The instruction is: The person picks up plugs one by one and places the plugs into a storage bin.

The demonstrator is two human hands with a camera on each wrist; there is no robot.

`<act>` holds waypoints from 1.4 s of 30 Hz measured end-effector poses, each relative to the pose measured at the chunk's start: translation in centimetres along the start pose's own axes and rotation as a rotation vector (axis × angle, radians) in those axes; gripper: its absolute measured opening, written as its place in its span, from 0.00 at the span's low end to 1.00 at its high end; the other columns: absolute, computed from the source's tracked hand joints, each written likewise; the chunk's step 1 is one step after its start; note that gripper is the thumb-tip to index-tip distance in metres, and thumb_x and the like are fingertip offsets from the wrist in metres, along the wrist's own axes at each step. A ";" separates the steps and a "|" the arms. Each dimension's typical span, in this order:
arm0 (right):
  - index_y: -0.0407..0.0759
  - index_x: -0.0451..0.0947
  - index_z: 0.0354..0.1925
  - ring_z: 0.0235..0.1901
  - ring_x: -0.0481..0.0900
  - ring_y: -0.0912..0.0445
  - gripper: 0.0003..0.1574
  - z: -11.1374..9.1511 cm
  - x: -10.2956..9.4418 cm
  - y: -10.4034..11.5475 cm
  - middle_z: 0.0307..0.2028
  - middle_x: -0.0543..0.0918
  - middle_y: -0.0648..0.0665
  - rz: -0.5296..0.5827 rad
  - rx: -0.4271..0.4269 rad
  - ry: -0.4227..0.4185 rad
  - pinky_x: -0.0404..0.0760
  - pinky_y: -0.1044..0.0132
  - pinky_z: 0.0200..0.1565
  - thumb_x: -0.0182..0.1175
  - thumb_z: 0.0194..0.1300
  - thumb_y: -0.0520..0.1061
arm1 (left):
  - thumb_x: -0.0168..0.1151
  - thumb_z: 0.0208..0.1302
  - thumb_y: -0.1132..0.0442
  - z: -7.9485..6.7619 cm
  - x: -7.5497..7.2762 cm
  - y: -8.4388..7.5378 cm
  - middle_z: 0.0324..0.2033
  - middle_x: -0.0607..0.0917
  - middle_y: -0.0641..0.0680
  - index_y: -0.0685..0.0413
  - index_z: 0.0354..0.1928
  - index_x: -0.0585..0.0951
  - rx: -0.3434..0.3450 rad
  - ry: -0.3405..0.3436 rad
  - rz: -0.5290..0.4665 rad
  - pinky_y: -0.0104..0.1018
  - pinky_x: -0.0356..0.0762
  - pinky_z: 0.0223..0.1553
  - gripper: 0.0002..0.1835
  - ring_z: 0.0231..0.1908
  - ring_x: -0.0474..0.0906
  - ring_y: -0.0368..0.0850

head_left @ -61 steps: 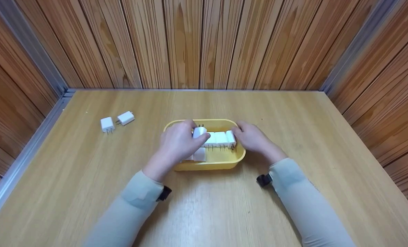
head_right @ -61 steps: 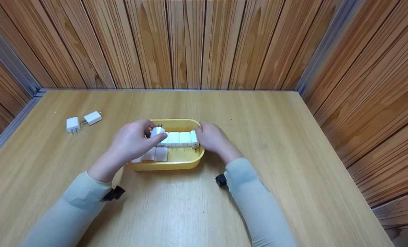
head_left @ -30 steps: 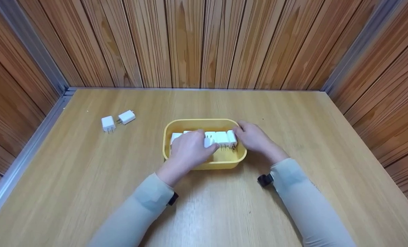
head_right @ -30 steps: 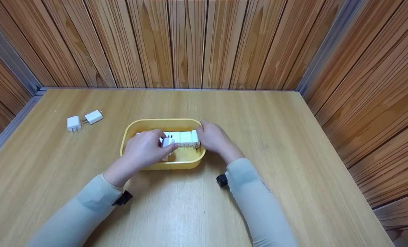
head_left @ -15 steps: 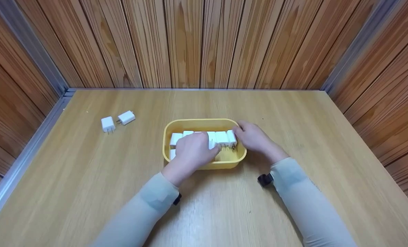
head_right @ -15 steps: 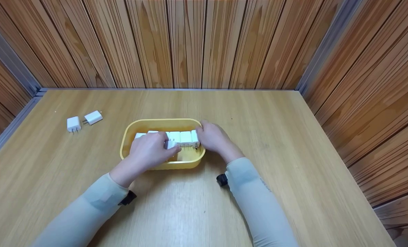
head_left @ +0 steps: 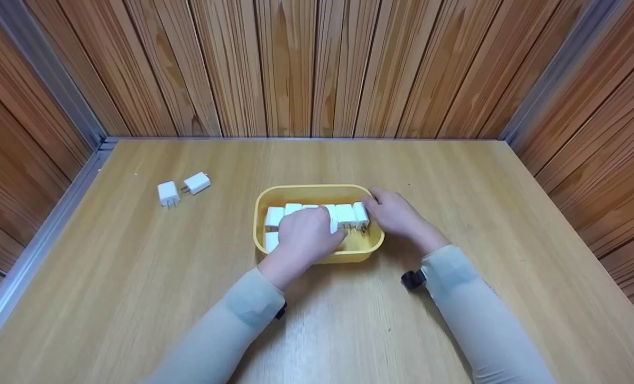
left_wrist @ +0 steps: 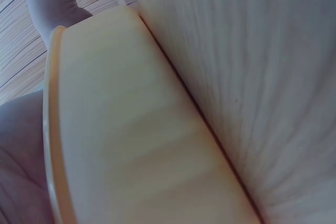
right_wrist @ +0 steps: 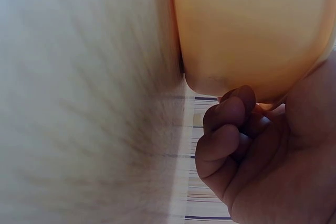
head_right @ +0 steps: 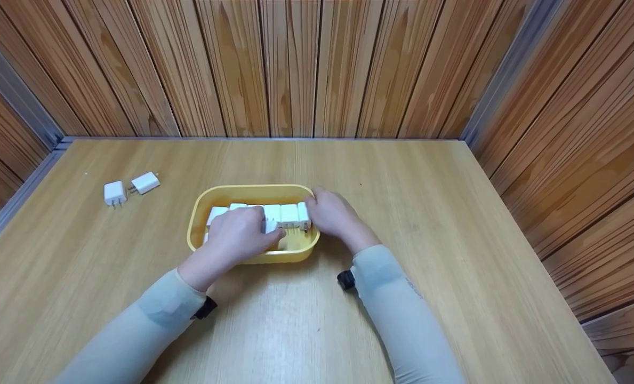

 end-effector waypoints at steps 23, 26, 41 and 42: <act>0.34 0.70 0.78 0.74 0.73 0.37 0.35 0.1 -0.1 0.2 0.73 0.76 0.29 -0.008 -0.038 -0.029 0.67 0.37 0.77 0.43 0.90 0.56 | 0.71 0.71 0.33 0.4 1.2 0.3 0.24 0.80 0.49 0.48 0.30 0.83 -0.064 0.117 -0.003 0.46 0.73 0.30 0.26 0.28 0.77 0.48; 0.34 0.67 0.81 0.77 0.70 0.37 0.37 0.1 -0.1 0.1 0.76 0.74 0.29 -0.006 -0.027 -0.027 0.65 0.37 0.78 0.42 0.90 0.56 | 0.71 0.70 0.32 0.5 1.4 0.3 0.25 0.81 0.49 0.47 0.30 0.84 -0.077 0.131 -0.003 0.46 0.73 0.30 0.27 0.29 0.78 0.49; 0.35 0.75 0.70 0.57 0.79 0.40 0.30 0.0 -0.1 0.3 0.59 0.83 0.32 -0.007 -0.048 -0.035 0.77 0.40 0.64 0.44 0.90 0.55 | 0.77 0.62 0.29 0.7 2.0 0.6 0.27 0.83 0.48 0.48 0.35 0.87 -0.124 0.133 -0.052 0.46 0.73 0.32 0.29 0.31 0.78 0.48; 0.35 0.75 0.70 0.57 0.79 0.40 0.30 0.0 -0.1 0.3 0.59 0.83 0.31 -0.008 -0.050 -0.035 0.78 0.40 0.64 0.44 0.90 0.54 | 0.78 0.61 0.29 0.7 2.0 0.7 0.27 0.84 0.48 0.48 0.36 0.87 -0.126 0.129 -0.054 0.46 0.74 0.32 0.29 0.31 0.78 0.48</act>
Point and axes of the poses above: each hand's wrist, its own z-axis towards the middle knuckle, its own x-axis out of the palm, y = z × x, the point moved 10 cm from there along z, towards the middle knuckle
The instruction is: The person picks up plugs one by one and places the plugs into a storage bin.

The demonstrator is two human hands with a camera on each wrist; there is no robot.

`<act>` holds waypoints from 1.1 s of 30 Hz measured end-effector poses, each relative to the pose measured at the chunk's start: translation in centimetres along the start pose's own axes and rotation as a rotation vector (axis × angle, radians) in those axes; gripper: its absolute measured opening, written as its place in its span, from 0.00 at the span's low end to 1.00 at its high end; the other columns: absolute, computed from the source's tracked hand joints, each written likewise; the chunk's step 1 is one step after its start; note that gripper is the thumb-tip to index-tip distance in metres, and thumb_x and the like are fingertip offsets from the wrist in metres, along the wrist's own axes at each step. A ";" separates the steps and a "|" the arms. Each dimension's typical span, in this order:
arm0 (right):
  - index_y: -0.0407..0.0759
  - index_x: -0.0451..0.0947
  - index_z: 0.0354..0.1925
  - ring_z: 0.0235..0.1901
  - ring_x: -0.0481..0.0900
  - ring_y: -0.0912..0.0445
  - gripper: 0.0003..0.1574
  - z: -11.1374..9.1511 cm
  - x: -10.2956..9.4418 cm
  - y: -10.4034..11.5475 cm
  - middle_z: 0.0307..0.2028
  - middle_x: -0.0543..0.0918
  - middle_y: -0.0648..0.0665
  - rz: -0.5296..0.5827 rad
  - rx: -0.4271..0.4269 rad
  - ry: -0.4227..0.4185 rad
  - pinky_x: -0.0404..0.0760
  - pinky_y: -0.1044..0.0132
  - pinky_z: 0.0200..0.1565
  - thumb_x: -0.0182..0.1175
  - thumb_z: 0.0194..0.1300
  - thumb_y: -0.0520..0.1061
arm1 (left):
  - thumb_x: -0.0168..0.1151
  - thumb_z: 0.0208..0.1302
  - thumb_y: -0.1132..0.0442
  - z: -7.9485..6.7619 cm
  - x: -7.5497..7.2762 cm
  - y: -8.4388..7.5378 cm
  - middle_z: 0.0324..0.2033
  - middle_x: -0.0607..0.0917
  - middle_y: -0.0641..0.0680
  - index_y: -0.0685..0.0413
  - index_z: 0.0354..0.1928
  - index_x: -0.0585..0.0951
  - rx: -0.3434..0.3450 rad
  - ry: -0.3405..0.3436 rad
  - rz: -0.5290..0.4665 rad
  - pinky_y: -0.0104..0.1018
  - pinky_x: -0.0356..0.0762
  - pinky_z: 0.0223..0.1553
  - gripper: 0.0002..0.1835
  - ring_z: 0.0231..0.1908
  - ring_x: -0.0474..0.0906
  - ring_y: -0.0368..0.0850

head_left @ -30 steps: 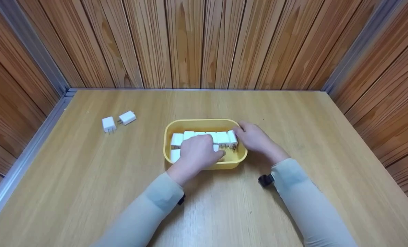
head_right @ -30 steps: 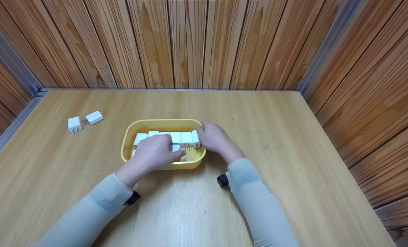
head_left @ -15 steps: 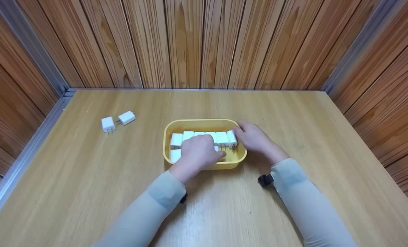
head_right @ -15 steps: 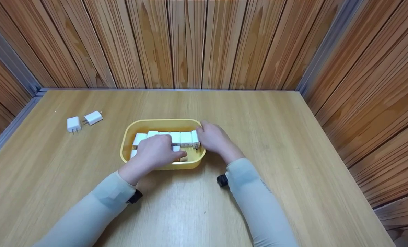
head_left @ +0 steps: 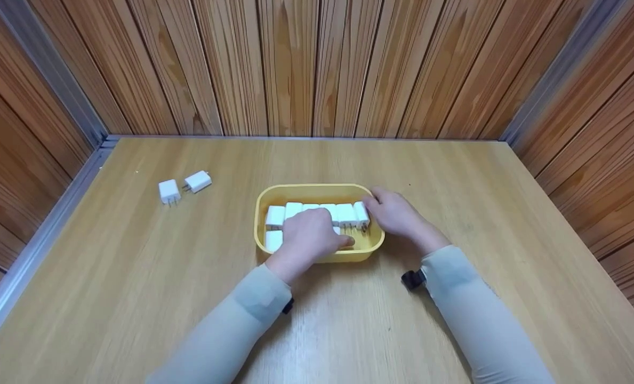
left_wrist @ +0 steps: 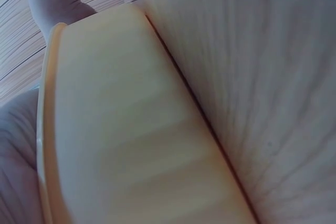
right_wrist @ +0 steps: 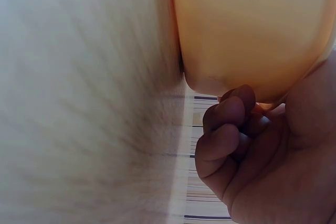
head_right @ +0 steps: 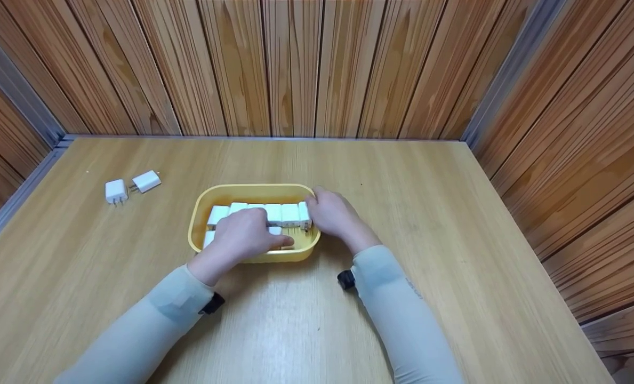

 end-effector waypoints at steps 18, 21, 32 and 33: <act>0.36 0.72 0.75 0.61 0.78 0.41 0.32 -0.1 0.1 -0.1 0.63 0.81 0.33 0.027 0.032 0.029 0.76 0.39 0.68 0.43 0.91 0.55 | 0.81 0.57 0.27 -0.2 0.0 0.2 0.27 0.82 0.48 0.49 0.41 0.88 -0.006 0.006 -0.014 0.44 0.71 0.34 0.33 0.32 0.78 0.48; 0.36 0.71 0.77 0.65 0.78 0.40 0.33 -0.1 0.1 -0.2 0.67 0.80 0.32 0.024 0.034 0.029 0.73 0.38 0.72 0.42 0.91 0.55 | 0.82 0.57 0.27 -0.2 -0.1 0.2 0.24 0.78 0.47 0.49 0.37 0.87 -0.006 0.014 -0.010 0.43 0.70 0.31 0.32 0.30 0.76 0.48; 0.37 0.74 0.73 0.59 0.78 0.42 0.31 0.0 0.1 -0.2 0.62 0.81 0.34 0.016 0.035 0.018 0.76 0.40 0.67 0.42 0.91 0.56 | 0.82 0.59 0.32 -0.2 -0.1 0.3 0.21 0.72 0.46 0.47 0.29 0.84 -0.006 0.018 -0.017 0.43 0.68 0.29 0.28 0.26 0.72 0.46; 0.37 0.73 0.74 0.60 0.78 0.41 0.31 0.0 0.2 -0.2 0.63 0.81 0.34 0.018 0.040 0.021 0.75 0.40 0.68 0.42 0.91 0.56 | 0.81 0.60 0.32 -0.2 -0.2 0.2 0.21 0.72 0.46 0.48 0.30 0.85 -0.003 0.014 -0.016 0.43 0.68 0.30 0.27 0.27 0.73 0.47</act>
Point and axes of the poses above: each hand's wrist, its own z-axis towards the middle knuckle, its own x-axis out of the palm, y = z × x, the point moved 10 cm from there along z, towards the middle knuckle
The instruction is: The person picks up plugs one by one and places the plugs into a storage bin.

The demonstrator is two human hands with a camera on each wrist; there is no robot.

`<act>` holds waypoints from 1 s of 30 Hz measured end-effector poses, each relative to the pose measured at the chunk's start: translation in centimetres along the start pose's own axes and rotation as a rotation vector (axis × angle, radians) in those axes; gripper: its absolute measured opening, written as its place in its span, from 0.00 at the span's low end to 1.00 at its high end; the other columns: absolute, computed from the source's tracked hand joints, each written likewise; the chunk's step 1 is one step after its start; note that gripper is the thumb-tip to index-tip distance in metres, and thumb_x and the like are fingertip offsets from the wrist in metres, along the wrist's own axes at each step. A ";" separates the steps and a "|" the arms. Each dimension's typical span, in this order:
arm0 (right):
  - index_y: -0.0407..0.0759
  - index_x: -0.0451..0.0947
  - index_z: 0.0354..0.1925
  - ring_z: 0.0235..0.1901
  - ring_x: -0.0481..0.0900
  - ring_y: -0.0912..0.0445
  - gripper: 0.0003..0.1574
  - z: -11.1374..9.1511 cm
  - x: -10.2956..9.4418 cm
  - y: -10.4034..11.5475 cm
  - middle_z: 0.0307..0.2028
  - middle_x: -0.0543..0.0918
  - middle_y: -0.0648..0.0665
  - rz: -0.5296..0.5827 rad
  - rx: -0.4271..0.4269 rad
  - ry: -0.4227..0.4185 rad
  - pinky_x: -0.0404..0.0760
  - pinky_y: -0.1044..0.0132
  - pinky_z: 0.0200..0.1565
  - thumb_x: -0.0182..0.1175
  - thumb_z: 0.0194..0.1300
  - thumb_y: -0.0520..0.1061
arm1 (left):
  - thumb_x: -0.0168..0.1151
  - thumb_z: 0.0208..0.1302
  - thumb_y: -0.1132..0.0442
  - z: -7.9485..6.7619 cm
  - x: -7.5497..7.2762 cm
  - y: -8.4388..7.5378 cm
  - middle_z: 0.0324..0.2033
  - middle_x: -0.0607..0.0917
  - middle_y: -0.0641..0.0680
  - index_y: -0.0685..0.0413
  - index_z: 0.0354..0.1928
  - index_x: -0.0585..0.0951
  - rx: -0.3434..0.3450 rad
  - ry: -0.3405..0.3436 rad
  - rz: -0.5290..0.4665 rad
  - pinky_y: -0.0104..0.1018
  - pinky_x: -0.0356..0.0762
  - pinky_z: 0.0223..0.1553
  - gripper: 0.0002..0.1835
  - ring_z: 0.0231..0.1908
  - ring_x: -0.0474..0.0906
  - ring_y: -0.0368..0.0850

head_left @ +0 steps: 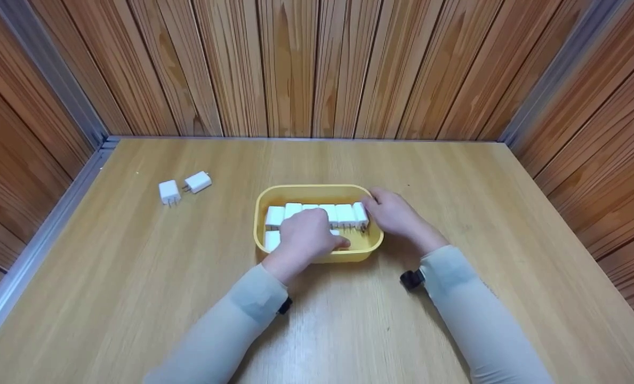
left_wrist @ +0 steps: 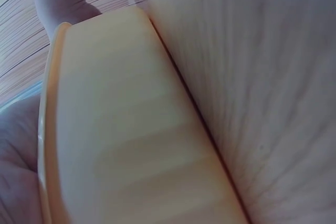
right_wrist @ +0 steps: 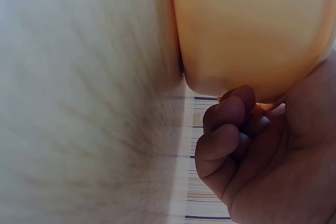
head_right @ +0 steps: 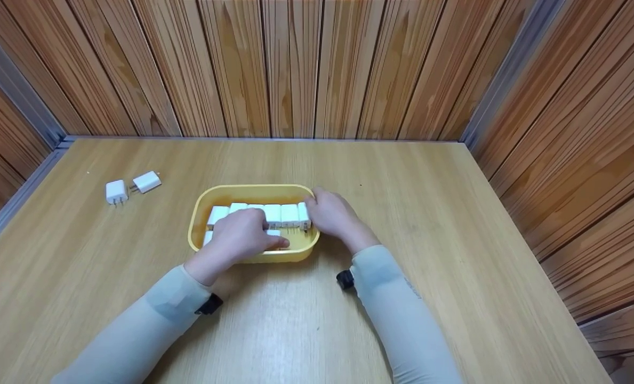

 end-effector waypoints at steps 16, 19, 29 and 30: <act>0.38 0.73 0.73 0.60 0.78 0.41 0.31 0.0 0.0 0.0 0.62 0.81 0.33 -0.008 0.005 0.003 0.76 0.40 0.67 0.42 0.92 0.57 | 0.75 0.72 0.39 -0.2 -0.8 -0.4 0.24 0.78 0.48 0.51 0.41 0.86 0.080 -0.062 -0.035 0.43 0.71 0.30 0.22 0.27 0.78 0.48; 0.38 0.74 0.72 0.59 0.78 0.41 0.30 0.0 0.0 0.0 0.61 0.81 0.34 -0.003 -0.001 -0.001 0.76 0.40 0.66 0.42 0.92 0.56 | 0.74 0.74 0.41 -0.2 -1.3 -0.3 0.23 0.76 0.47 0.50 0.38 0.86 0.101 -0.089 -0.048 0.42 0.70 0.28 0.20 0.25 0.76 0.47; 0.36 0.77 0.69 0.56 0.80 0.42 0.30 -0.1 -0.2 0.3 0.57 0.83 0.34 -0.013 -0.037 -0.031 0.78 0.43 0.63 0.43 0.90 0.55 | 0.75 0.74 0.41 0.1 -4.3 1.1 0.32 0.87 0.48 0.54 0.45 0.91 0.113 -0.177 -0.105 0.45 0.77 0.32 0.21 0.30 0.80 0.47; 0.36 0.77 0.70 0.56 0.80 0.42 0.30 0.0 -0.2 0.3 0.58 0.83 0.34 -0.012 -0.036 -0.031 0.77 0.42 0.64 0.43 0.90 0.55 | 0.74 0.74 0.41 0.2 -4.7 1.3 0.34 0.89 0.49 0.54 0.48 0.91 0.110 -0.184 -0.110 0.47 0.79 0.34 0.22 0.32 0.81 0.48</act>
Point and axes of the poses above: each hand's wrist, its own z-axis towards the middle knuckle, its own x-axis out of the palm, y = z × x, the point moved 10 cm from there along z, towards the middle knuckle
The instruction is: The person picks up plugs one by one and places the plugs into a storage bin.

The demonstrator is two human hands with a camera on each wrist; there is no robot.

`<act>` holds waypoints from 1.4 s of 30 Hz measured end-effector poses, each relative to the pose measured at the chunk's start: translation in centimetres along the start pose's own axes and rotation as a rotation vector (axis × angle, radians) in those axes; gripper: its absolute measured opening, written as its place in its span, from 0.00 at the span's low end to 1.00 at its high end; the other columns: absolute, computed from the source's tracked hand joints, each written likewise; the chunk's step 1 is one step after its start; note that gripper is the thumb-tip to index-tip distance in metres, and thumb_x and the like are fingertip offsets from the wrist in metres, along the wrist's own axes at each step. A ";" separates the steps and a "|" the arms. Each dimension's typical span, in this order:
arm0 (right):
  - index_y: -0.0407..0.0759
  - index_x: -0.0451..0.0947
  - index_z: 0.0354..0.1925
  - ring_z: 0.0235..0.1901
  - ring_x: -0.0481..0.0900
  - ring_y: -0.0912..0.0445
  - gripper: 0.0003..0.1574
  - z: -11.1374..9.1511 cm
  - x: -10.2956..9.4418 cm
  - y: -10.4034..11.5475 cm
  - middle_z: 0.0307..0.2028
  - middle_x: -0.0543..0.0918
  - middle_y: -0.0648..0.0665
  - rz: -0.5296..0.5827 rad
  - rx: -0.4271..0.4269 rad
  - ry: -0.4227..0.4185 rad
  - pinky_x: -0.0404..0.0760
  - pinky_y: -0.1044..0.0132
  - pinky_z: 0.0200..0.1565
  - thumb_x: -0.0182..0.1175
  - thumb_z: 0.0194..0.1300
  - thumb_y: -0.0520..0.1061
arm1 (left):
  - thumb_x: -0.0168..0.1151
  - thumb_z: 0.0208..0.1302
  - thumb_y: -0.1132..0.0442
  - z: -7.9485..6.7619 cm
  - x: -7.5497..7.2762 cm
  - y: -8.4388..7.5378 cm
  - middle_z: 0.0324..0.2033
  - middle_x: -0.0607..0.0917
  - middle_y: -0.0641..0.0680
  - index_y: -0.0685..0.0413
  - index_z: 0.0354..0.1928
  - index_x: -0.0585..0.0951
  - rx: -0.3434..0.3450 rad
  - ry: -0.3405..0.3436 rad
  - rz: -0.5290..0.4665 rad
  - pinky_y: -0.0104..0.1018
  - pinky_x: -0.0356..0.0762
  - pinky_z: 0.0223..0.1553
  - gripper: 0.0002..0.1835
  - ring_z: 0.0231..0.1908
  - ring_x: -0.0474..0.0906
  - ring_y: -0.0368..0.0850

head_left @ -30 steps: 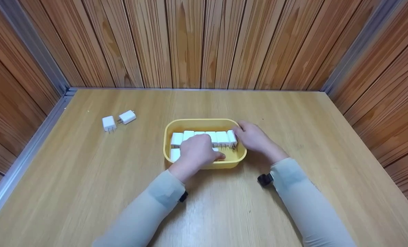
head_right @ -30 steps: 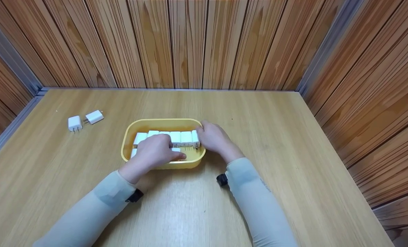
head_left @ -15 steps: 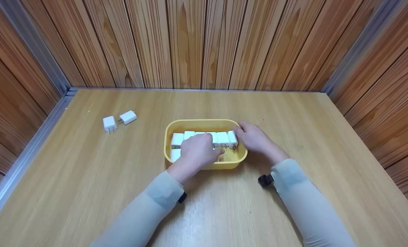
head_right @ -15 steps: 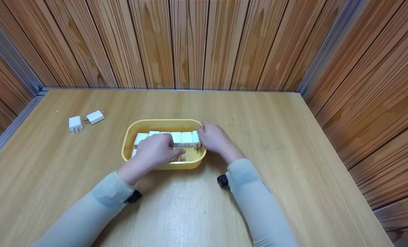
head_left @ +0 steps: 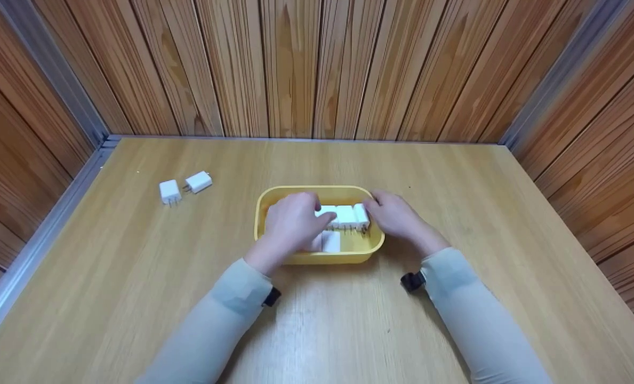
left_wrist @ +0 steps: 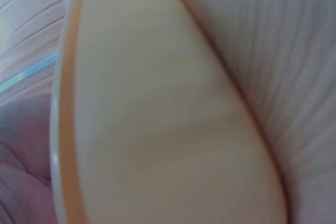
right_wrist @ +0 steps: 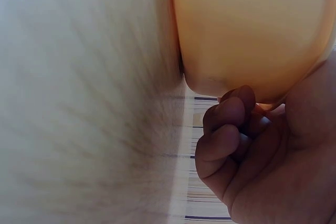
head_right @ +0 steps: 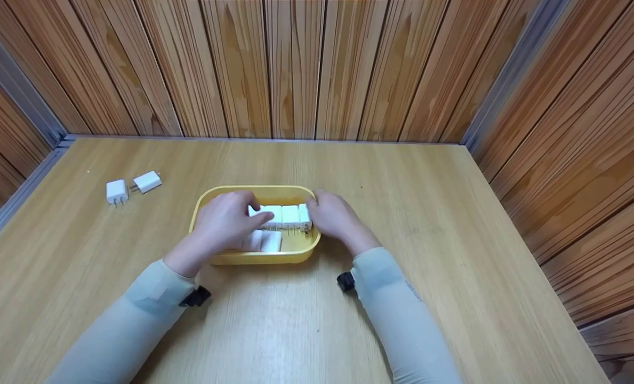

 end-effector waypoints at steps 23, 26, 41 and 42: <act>0.37 0.74 0.73 0.58 0.79 0.42 0.31 0.0 0.1 -0.3 0.60 0.82 0.34 0.017 0.043 0.020 0.76 0.42 0.66 0.42 0.91 0.55 | 0.69 0.79 0.43 1.7 -8.7 8.5 0.41 0.86 0.54 0.53 0.55 0.87 -0.150 -0.170 -0.266 0.45 0.77 0.39 0.21 0.38 0.81 0.51; 0.38 0.77 0.68 0.55 0.79 0.42 0.28 -0.1 0.0 -0.1 0.56 0.83 0.35 0.004 0.021 0.004 0.77 0.43 0.63 0.42 0.90 0.55 | 0.68 0.79 0.43 1.7 -9.8 10.0 0.41 0.86 0.55 0.54 0.55 0.87 -0.178 -0.201 -0.281 0.46 0.77 0.40 0.22 0.39 0.81 0.52; 0.37 0.75 0.72 0.59 0.78 0.42 0.30 -0.2 0.1 -0.1 0.61 0.82 0.34 0.016 0.028 0.012 0.75 0.40 0.68 0.42 0.91 0.55 | 0.60 0.83 0.39 0.4 -13.8 16.7 0.46 0.84 0.58 0.56 0.60 0.86 -0.285 -0.303 -0.223 0.46 0.75 0.39 0.27 0.41 0.80 0.53; 0.37 0.74 0.72 0.60 0.78 0.42 0.31 -0.1 0.1 0.0 0.62 0.82 0.34 0.016 0.029 0.013 0.74 0.40 0.69 0.42 0.91 0.55 | 0.60 0.83 0.39 0.3 -13.9 17.2 0.47 0.85 0.58 0.56 0.61 0.86 -0.297 -0.302 -0.217 0.46 0.74 0.40 0.28 0.42 0.80 0.53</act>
Point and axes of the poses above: each hand's wrist, its own z-axis towards the middle knuckle, its own x-axis out of the palm, y = z × x, the point moved 10 cm from there along z, towards the middle knuckle
